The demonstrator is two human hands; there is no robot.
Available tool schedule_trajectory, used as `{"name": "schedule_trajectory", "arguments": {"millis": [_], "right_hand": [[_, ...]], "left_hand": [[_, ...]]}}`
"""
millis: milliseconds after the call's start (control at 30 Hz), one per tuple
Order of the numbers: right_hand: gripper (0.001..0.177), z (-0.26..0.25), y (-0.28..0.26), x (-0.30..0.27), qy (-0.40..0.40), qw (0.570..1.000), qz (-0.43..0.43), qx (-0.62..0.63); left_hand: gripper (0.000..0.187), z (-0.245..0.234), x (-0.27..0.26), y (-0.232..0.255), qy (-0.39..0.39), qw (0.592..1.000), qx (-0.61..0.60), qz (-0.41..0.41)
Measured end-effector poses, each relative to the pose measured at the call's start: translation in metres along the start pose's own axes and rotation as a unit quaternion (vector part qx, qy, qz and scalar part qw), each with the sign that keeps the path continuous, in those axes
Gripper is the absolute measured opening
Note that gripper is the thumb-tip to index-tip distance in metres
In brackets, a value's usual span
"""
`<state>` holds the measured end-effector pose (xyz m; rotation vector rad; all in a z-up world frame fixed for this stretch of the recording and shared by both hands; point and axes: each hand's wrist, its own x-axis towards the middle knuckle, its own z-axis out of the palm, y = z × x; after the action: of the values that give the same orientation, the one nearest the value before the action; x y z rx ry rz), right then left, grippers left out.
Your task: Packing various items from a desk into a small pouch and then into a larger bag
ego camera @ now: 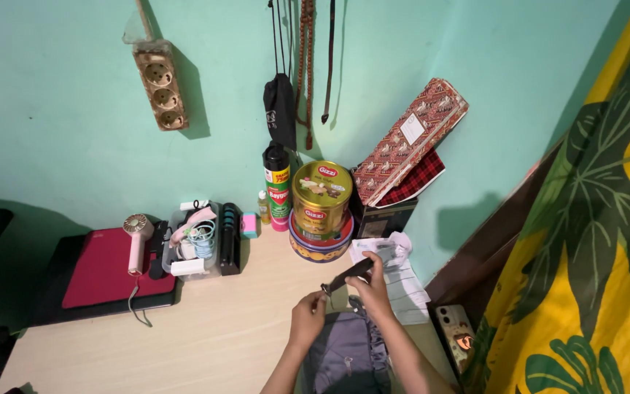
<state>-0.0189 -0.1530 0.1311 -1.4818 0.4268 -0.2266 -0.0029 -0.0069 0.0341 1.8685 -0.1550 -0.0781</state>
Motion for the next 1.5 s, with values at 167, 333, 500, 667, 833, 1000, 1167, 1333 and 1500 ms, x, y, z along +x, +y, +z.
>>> {"name": "schedule_trajectory", "arguments": {"millis": [167, 333, 500, 667, 833, 1000, 1167, 1333, 1500], "right_hand": [[0.057, -0.007, -0.001, -0.004, 0.007, 0.997, -0.077, -0.029], [0.056, -0.005, -0.020, -0.017, -0.008, 0.995, -0.103, -0.005], [0.060, -0.004, -0.015, -0.016, -0.020, 0.989, -0.136, 0.053], [0.054, -0.007, 0.005, -0.008, -0.016, 0.983, -0.179, 0.041], [0.052, -0.005, 0.016, -0.004, -0.017, 0.975, -0.223, 0.007], [0.050, -0.001, 0.029, -0.001, -0.035, 0.952, -0.305, -0.001], [0.049, 0.004, 0.037, -0.003, -0.071, 0.948, -0.310, 0.022], [0.037, 0.005, 0.035, -0.010, -0.130, 0.946, -0.291, 0.060], [0.016, 0.005, 0.038, -0.011, -0.085, 0.963, -0.253, -0.043]], "left_hand": [[0.028, -0.002, -0.001, 0.011, 0.067, 0.997, -0.013, 0.045], [0.052, -0.007, 0.007, 0.016, 0.080, 0.989, 0.000, 0.123], [0.039, -0.014, 0.005, 0.036, 0.049, 0.994, -0.076, 0.061], [0.024, -0.004, 0.012, 0.027, 0.076, 0.981, -0.169, -0.047], [0.020, -0.008, 0.009, 0.041, 0.107, 0.966, -0.210, -0.110], [0.028, -0.002, 0.012, 0.040, 0.133, 0.907, -0.374, -0.142], [0.030, -0.006, 0.012, 0.049, 0.145, 0.867, -0.447, -0.166], [0.032, -0.010, 0.011, 0.053, 0.147, 0.859, -0.455, -0.180], [0.057, -0.009, 0.012, 0.051, 0.140, 0.865, -0.456, -0.156]]}}
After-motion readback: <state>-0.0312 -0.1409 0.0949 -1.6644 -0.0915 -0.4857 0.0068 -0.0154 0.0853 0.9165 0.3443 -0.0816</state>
